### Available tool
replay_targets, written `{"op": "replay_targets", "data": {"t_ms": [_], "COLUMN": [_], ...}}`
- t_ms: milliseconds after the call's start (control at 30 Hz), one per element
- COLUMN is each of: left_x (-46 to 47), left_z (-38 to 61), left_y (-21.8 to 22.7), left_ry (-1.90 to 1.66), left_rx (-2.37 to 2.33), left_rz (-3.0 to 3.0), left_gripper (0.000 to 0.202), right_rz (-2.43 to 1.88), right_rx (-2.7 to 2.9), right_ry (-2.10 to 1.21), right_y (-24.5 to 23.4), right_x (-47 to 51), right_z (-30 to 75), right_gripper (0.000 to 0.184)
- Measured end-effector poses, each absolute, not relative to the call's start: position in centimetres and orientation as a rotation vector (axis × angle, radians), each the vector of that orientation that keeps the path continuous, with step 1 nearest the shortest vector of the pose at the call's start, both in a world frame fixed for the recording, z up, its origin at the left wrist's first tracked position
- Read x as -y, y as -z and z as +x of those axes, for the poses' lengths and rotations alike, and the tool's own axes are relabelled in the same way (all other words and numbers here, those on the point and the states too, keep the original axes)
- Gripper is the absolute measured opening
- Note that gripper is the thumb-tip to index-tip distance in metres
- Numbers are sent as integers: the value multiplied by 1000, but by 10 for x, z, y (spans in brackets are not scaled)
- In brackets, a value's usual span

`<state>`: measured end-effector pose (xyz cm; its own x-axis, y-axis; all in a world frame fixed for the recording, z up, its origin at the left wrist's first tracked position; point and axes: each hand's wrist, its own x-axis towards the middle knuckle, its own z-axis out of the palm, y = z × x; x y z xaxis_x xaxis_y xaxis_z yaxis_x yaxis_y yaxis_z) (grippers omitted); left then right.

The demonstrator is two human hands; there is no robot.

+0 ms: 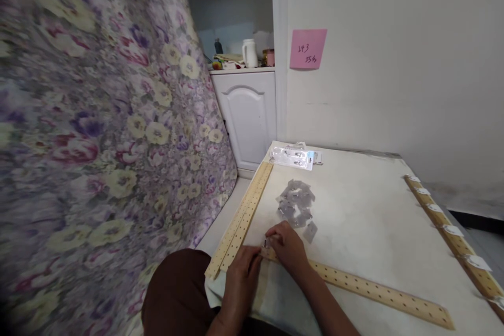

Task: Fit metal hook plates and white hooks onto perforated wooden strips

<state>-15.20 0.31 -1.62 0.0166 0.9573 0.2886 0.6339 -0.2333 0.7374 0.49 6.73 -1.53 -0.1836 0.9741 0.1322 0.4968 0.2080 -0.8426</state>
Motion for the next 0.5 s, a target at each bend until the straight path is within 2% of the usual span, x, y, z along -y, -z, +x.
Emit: {"op": "replay_targets", "data": {"t_ms": [267, 500], "left_x": [-2, -2], "left_z": [-151, -151], "left_y": [14, 13], "left_ry": [-1046, -1064], "left_rx": [-1655, -1643], "left_rz": [1906, 1920], "left_gripper": [20, 20], "right_rz": [-1041, -1291], "right_rx": [1806, 1792], "right_ry": [-983, -880], "right_y": [9, 14], "right_x": [-62, -65], "right_z": [8, 8], "right_gripper": [25, 20]}}
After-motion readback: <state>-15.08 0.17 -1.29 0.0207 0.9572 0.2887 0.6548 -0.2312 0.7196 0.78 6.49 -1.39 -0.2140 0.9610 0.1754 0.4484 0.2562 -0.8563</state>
